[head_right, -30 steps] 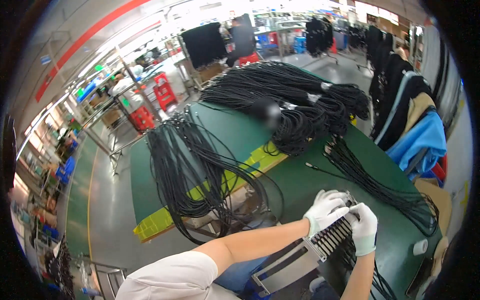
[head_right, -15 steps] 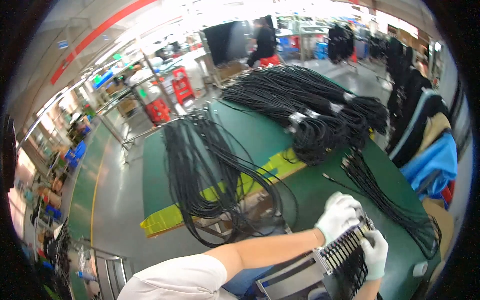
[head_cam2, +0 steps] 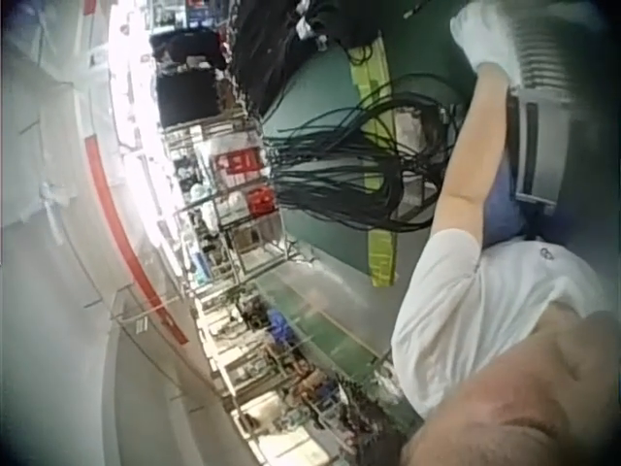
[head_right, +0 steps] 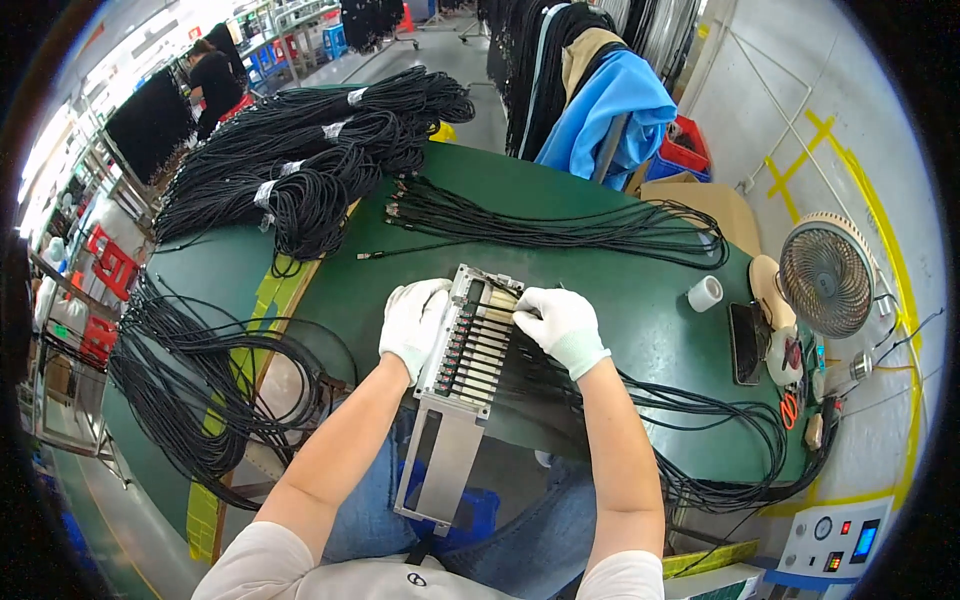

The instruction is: Organizing and inserting multiple black cables into a metal alignment jig on a factory workbench.

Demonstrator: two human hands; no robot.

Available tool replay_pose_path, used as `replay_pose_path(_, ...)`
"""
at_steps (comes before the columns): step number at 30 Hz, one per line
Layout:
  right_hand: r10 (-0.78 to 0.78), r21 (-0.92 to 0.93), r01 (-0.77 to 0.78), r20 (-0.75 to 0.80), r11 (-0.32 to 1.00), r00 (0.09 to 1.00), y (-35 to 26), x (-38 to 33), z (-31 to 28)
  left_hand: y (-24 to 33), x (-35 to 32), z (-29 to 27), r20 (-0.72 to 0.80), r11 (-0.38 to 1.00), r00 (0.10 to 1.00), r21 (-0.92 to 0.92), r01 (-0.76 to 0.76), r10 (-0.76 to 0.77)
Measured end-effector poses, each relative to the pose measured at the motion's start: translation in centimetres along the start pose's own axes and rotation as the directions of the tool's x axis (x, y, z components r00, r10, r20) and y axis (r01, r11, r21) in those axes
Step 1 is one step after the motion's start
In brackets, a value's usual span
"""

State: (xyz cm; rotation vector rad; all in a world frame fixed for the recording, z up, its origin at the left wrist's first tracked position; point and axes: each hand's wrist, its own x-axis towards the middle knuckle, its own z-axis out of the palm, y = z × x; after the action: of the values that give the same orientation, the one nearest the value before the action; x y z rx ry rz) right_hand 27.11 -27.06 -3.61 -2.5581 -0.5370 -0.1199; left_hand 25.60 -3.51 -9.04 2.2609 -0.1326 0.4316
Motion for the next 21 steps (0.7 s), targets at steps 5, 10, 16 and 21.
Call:
replay_pose_path(5,0.009,-0.004,-0.009,0.028,1.0,1.0,0.4,-0.1,-0.2,-0.4,-0.3,-0.1,0.053,0.998,0.999,0.056,0.003,-0.006)
replay_pose_path(10,-0.022,-0.015,0.023,0.026,1.0,0.999,0.5,0.0,0.1,-0.4,-0.5,-0.1,0.073,0.996,0.997,0.093,0.009,-0.016)
replay_pose_path(16,-0.062,-0.051,0.063,0.013,0.997,0.998,0.1,0.2,0.7,1.3,-0.7,0.8,0.19,0.95,0.957,0.182,-0.255,0.221)
replay_pose_path(21,0.016,-0.143,-0.036,-0.14,0.989,0.99,0.6,0.6,-0.2,3.5,-0.4,-0.1,0.361,0.863,0.913,0.382,-0.33,0.19)
